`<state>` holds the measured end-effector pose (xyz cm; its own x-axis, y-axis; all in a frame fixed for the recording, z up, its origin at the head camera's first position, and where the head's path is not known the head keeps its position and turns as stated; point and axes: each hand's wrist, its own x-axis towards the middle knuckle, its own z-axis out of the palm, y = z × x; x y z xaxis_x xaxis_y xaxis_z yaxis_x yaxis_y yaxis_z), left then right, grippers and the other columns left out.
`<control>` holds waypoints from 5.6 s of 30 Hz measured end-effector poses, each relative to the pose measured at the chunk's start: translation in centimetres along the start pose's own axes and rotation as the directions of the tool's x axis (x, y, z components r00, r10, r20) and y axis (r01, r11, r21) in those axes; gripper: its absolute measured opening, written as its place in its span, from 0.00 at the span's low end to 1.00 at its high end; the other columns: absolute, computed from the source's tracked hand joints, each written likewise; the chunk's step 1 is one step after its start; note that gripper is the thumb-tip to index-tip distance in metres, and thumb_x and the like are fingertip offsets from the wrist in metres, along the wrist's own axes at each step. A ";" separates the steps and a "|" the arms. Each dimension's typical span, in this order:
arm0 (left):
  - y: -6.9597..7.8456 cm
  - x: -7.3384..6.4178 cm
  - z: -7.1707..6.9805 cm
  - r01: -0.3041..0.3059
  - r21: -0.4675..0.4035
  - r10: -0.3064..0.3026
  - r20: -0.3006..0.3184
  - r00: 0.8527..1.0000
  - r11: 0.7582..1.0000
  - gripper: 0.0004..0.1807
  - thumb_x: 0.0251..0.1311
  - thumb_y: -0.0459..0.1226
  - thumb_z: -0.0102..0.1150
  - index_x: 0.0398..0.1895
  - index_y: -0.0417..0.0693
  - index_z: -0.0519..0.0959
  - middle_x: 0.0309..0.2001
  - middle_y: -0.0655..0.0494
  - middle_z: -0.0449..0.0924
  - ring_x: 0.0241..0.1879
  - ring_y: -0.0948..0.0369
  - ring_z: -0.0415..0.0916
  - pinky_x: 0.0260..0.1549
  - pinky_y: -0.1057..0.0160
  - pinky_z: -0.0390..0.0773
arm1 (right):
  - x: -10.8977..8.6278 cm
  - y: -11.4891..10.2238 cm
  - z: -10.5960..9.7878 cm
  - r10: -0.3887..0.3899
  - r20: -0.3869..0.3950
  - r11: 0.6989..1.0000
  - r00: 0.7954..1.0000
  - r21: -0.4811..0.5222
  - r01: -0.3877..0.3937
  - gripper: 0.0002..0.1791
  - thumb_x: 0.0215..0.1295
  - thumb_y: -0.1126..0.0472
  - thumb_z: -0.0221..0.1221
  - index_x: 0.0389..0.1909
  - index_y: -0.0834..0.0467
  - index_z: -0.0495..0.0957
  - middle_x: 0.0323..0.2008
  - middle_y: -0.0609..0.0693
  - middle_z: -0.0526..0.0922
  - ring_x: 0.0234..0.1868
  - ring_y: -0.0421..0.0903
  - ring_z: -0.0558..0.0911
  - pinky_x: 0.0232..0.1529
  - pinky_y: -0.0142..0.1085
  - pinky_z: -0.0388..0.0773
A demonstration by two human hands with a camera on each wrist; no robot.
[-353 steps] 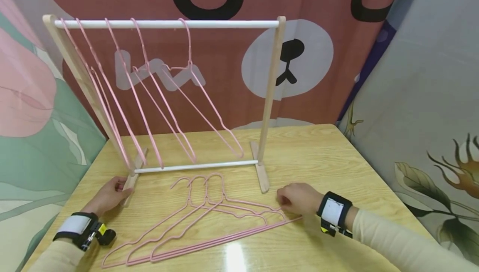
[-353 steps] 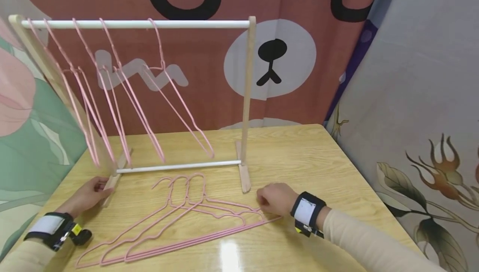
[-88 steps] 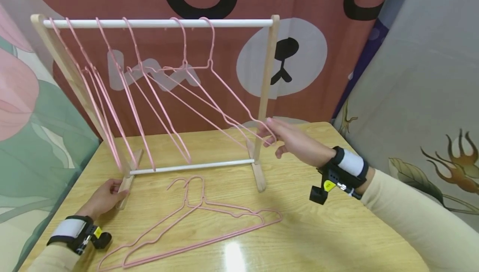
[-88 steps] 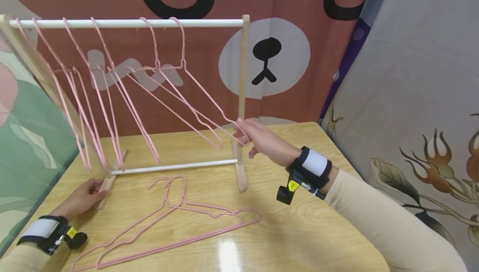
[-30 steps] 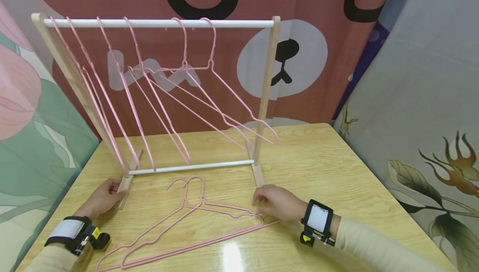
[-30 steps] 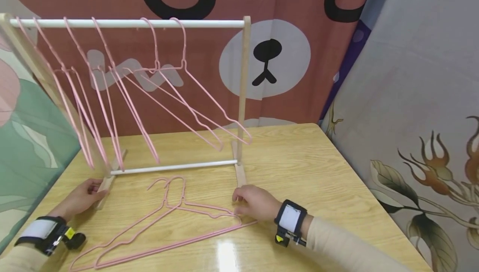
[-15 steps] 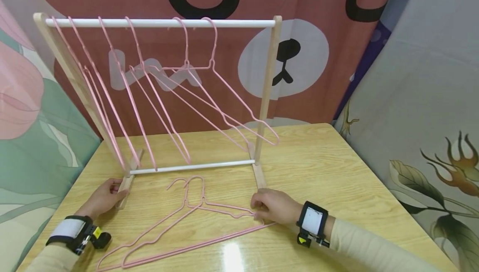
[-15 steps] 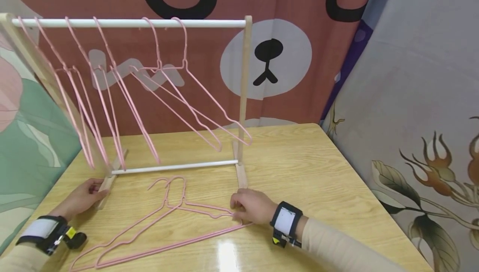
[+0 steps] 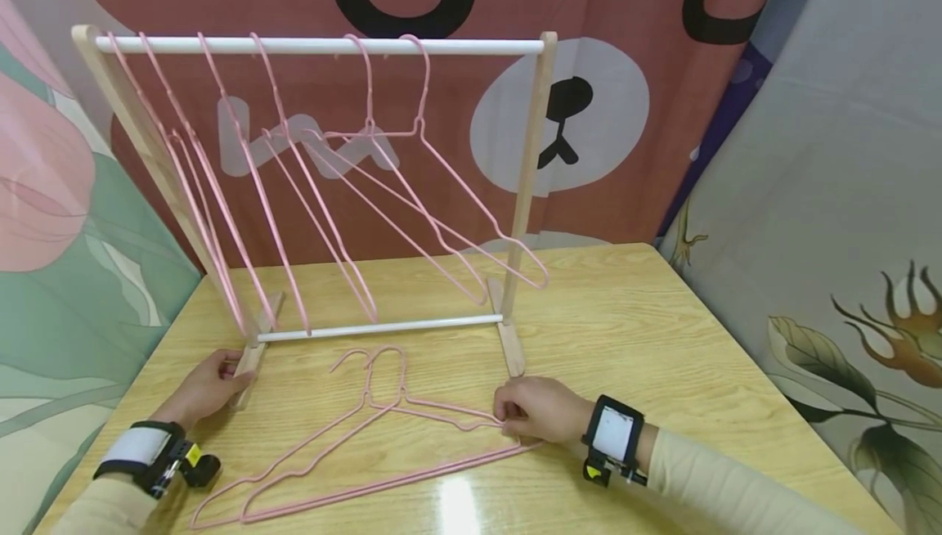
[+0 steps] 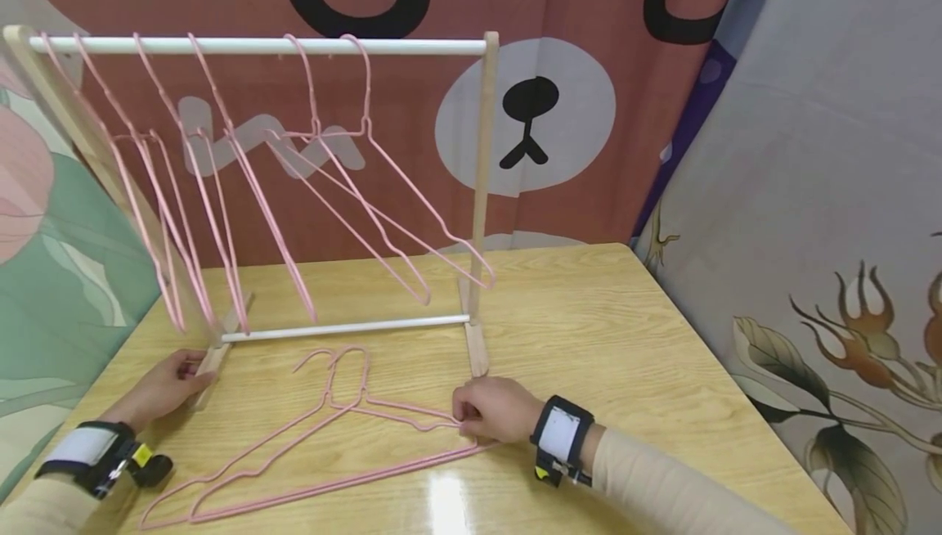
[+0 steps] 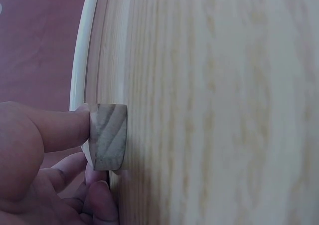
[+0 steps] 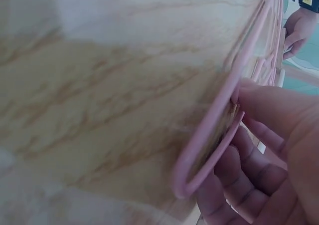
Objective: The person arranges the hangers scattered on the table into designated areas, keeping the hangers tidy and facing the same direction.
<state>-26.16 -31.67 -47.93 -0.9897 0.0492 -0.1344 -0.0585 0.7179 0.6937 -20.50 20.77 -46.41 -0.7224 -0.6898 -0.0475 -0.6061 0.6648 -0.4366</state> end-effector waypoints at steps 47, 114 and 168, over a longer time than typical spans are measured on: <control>0.1 -0.2 0.2 -0.005 0.003 0.005 -0.001 1.000 1.000 0.28 0.73 0.34 0.54 0.61 0.16 0.59 0.45 0.31 0.70 0.45 0.43 0.71 0.35 0.62 0.73 | -0.7 1.2 -0.8 -0.153 0.168 0.654 0.974 0.756 -0.027 0.20 0.71 0.72 0.51 0.62 0.72 0.74 0.51 0.69 0.82 0.47 0.50 0.85 0.48 0.36 0.81; 0.3 -0.2 0.1 -0.011 0.011 0.012 -0.020 1.000 1.000 0.26 0.72 0.33 0.54 0.60 0.18 0.61 0.44 0.33 0.72 0.45 0.45 0.71 0.35 0.63 0.73 | -5.0 2.2 -12.2 0.120 -0.073 0.705 0.990 0.708 -0.034 0.20 0.84 0.57 0.43 0.68 0.63 0.63 0.44 0.68 0.85 0.23 0.50 0.86 0.20 0.33 0.77; -0.1 -0.4 0.0 0.011 0.003 -0.011 -0.003 1.000 1.000 0.27 0.73 0.35 0.54 0.61 0.18 0.60 0.44 0.32 0.71 0.44 0.44 0.70 0.35 0.61 0.73 | -1.1 -6.2 -20.8 -0.046 -0.626 0.994 0.778 -0.107 -0.027 0.14 0.80 0.67 0.47 0.61 0.62 0.70 0.37 0.57 0.88 0.21 0.46 0.83 0.19 0.34 0.74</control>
<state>-25.75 -31.80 -47.97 -0.9894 0.0394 -0.1399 -0.0689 0.7206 0.6899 -22.83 23.35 -24.98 -0.7426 -0.3880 0.5459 -0.6184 0.7103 -0.3363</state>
